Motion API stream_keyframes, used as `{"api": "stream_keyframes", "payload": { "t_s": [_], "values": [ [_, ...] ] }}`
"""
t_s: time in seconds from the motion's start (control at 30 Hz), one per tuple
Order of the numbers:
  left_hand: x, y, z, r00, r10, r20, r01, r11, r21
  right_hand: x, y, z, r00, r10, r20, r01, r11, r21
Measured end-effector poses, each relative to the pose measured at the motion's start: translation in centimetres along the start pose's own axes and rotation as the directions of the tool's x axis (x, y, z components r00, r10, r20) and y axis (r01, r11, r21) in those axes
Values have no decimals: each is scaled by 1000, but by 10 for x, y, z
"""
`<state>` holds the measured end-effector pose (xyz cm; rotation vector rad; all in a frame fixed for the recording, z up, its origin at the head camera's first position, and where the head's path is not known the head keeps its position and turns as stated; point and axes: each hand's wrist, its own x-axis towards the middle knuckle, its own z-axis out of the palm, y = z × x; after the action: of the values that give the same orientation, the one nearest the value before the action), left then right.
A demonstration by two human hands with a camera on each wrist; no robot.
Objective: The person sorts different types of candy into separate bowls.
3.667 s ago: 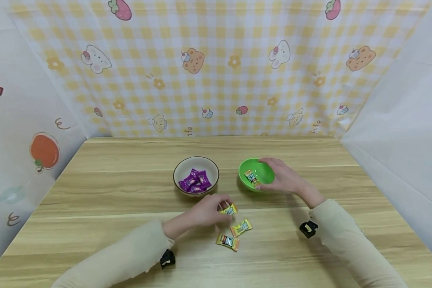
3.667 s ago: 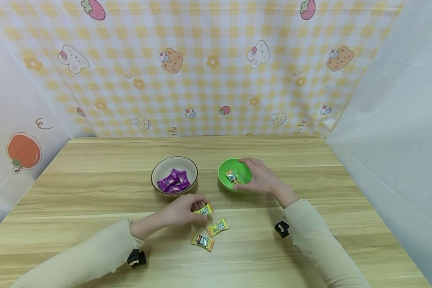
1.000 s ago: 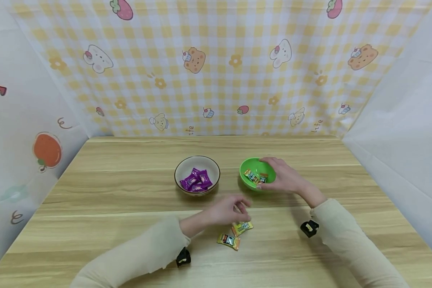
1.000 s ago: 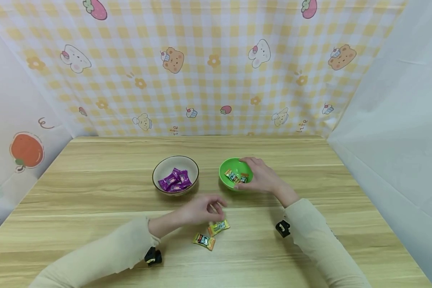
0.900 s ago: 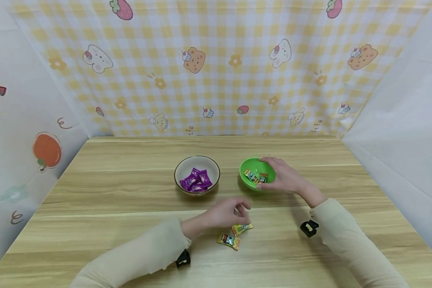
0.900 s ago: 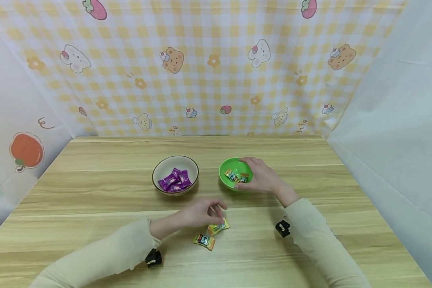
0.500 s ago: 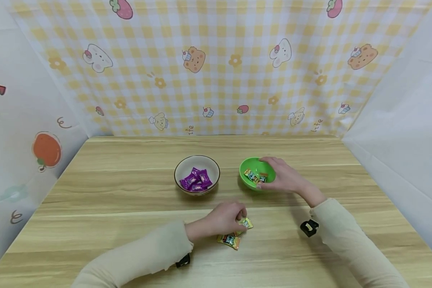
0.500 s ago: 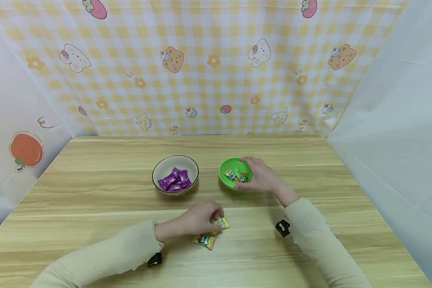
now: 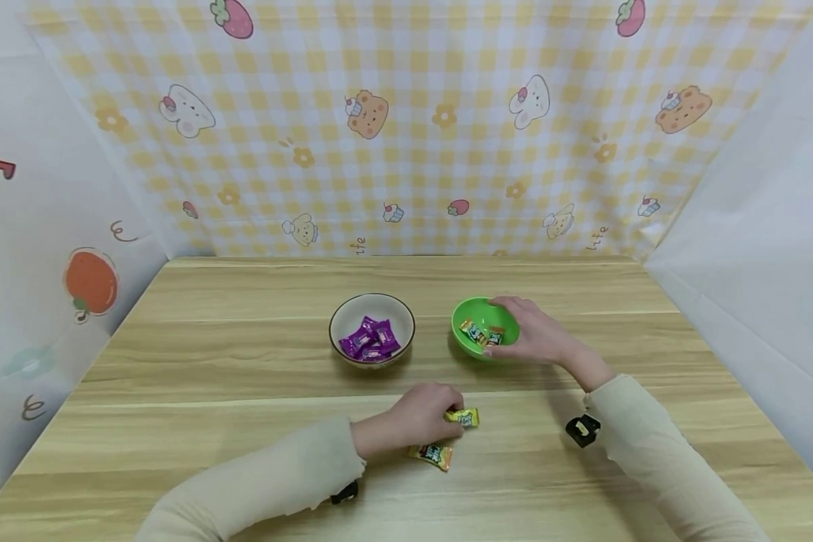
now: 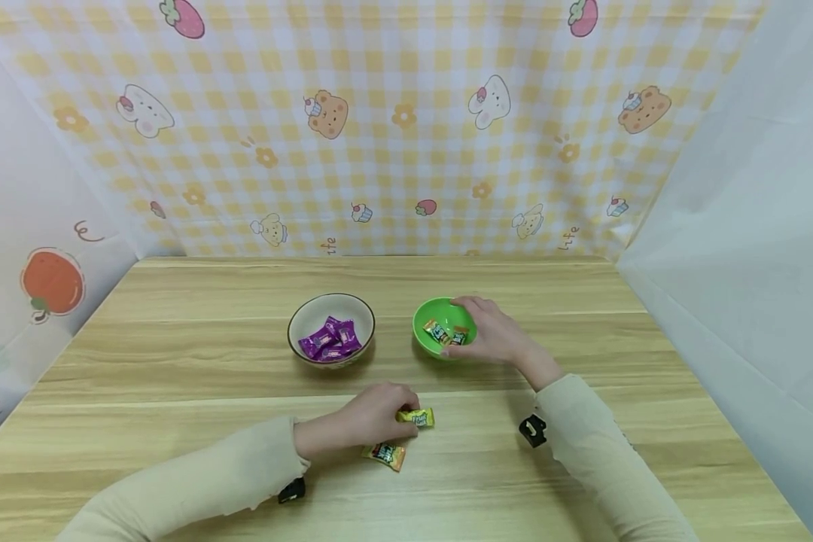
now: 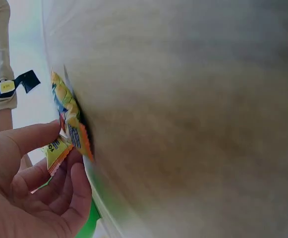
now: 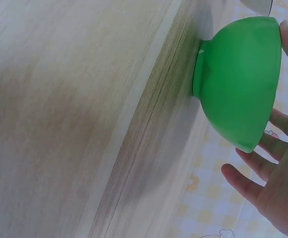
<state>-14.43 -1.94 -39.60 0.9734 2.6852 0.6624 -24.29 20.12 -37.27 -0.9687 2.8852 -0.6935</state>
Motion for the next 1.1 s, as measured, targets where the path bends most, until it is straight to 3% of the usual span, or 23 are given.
{"api": "stream_keyframes", "payload": {
  "t_s": [0.13, 0.27, 0.37, 0.63, 0.87, 0.93, 1.1],
  "values": [
    [0, -1, -7, 999, -45, 17, 47, 989, -143, 1, 1, 0, 1000, -1, -3, 1, 1000, -3],
    [1, -3, -19, 999, -39, 30, 46, 966, -255, 1, 2, 1, 1000, -9, -8, 9, 1000, -5],
    [2, -3, -29, 999, -38, 30, 46, 949, -312, 1, 2, 0, 1000, -16, -10, 16, 1000, -4],
    [10, -9, -60, 992, -126, 23, 124, 898, -422, 1, 3, 1, 1000, -11, -15, 11, 1000, 9],
    [32, -19, -78, 981, -192, 15, 163, 784, -599, 1, 3, 1, 1000, -1, -3, 1, 1000, 13],
    [40, -22, -80, 977, -215, 9, 176, 775, -607, 1, 3, 1, 1000, 2, 1, -2, 1000, 13],
    [56, -27, -80, 967, -256, 2, 210, 784, -584, 2, 4, 1, 1000, 5, 6, -5, 1000, 5]
  ]
}}
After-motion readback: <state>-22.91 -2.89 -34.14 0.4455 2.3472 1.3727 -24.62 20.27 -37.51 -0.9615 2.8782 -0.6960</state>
